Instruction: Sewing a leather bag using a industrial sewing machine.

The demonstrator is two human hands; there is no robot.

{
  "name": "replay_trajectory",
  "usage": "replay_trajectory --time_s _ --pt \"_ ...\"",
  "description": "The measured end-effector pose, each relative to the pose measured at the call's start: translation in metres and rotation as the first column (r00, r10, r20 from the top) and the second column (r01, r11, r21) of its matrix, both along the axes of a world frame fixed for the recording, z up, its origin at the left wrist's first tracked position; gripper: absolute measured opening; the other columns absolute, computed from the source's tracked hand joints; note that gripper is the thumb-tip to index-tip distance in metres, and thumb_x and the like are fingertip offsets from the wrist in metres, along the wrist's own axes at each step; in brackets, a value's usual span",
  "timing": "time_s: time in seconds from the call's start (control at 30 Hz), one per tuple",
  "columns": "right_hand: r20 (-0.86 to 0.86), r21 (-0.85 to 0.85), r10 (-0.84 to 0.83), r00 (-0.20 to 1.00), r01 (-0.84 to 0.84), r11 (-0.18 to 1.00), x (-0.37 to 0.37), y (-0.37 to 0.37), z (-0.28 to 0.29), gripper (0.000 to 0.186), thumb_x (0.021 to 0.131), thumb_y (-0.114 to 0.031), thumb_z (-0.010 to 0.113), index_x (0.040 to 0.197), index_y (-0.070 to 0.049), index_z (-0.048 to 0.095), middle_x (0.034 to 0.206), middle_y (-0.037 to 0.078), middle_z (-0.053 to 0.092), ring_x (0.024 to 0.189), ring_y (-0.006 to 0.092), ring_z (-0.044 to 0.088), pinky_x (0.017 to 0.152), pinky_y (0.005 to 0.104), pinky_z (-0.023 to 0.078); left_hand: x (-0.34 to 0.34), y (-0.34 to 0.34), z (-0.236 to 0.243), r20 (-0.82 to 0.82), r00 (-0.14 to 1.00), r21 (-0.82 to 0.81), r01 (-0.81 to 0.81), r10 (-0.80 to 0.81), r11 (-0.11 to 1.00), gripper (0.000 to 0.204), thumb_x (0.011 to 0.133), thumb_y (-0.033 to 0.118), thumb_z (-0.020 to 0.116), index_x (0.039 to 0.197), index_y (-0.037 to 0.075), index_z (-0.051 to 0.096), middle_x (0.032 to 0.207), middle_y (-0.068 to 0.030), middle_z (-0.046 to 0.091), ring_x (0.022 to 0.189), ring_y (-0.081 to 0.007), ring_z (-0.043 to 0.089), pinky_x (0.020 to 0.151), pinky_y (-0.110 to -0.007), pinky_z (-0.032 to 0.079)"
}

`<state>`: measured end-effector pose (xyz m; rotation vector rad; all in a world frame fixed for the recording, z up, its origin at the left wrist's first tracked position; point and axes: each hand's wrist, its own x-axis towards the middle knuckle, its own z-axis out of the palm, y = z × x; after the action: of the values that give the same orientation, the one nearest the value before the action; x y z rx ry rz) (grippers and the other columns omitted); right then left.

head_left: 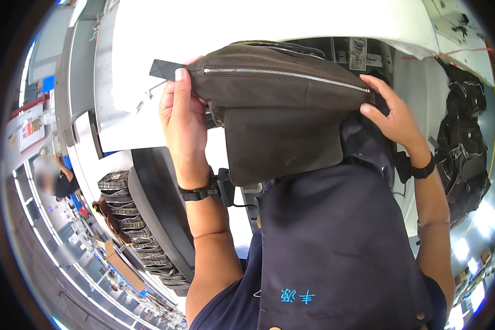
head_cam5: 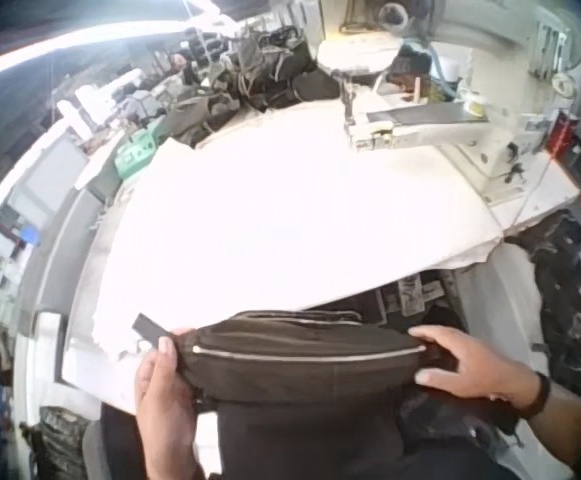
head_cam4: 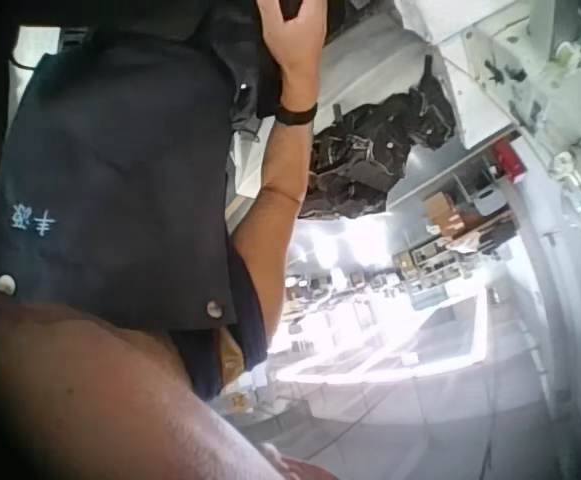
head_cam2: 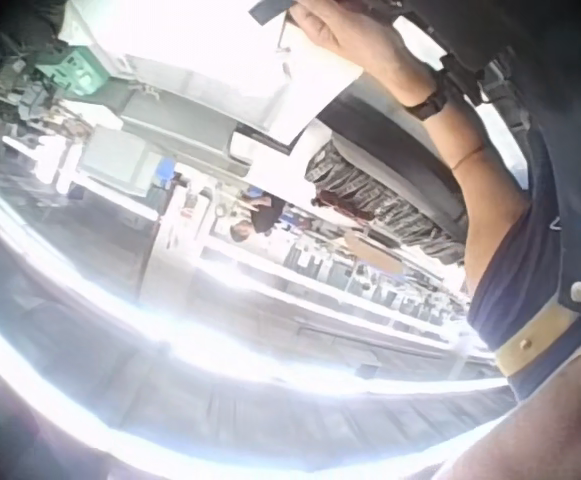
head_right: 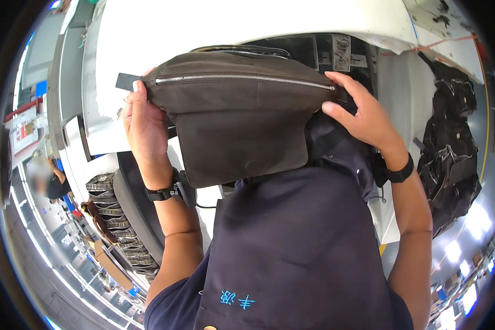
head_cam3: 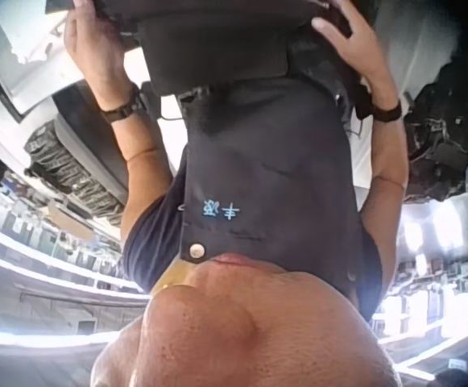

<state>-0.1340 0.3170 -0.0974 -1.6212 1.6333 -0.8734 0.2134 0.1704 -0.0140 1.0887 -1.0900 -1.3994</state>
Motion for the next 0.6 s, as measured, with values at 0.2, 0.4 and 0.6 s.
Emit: replay_trajectory --time_s 0.2,0.4,0.6 --pt "0.3 0.167 0.012 0.954 -0.065 0.984 0.01 -0.014 -0.004 0.073 0.082 -0.011 0.083 0.148 -0.003 0.051 0.133 0.009 0.064 0.119 0.0146 0.059 0.103 0.0311 0.046 0.011 -0.007 0.002 -0.041 0.995 0.245 -0.076 0.089 0.966 0.029 0.109 0.028 0.056 0.105 0.002 0.07 0.098 -0.0051 0.074 0.079 -0.0103 0.065 0.072 -0.027 0.052" --pt "0.311 0.207 0.073 0.948 -0.143 0.968 -0.004 0.002 0.083 0.036 0.076 -0.003 0.083 0.11 0.002 0.071 0.096 0.003 0.073 0.086 0.0065 0.064 0.077 0.0235 0.051 0.031 -0.011 0.015 -0.098 0.991 0.272 -0.064 0.094 0.96 0.032 0.11 0.027 0.054 0.111 0.0 0.07 0.096 -0.0038 0.074 0.081 -0.0102 0.067 0.071 -0.025 0.052" --pt "-0.013 0.139 0.264 0.964 -0.26 0.956 0.01 0.026 0.089 0.045 0.074 -0.013 0.089 0.113 0.001 0.072 0.097 0.012 0.075 0.083 0.0256 0.067 0.075 0.0353 0.052 0.038 -0.018 -0.017 0.305 0.945 0.124 0.081 -0.116 0.989 0.036 0.109 0.034 0.056 0.118 0.006 0.075 0.095 0.0019 0.071 0.076 -0.0019 0.056 0.068 -0.021 0.045"
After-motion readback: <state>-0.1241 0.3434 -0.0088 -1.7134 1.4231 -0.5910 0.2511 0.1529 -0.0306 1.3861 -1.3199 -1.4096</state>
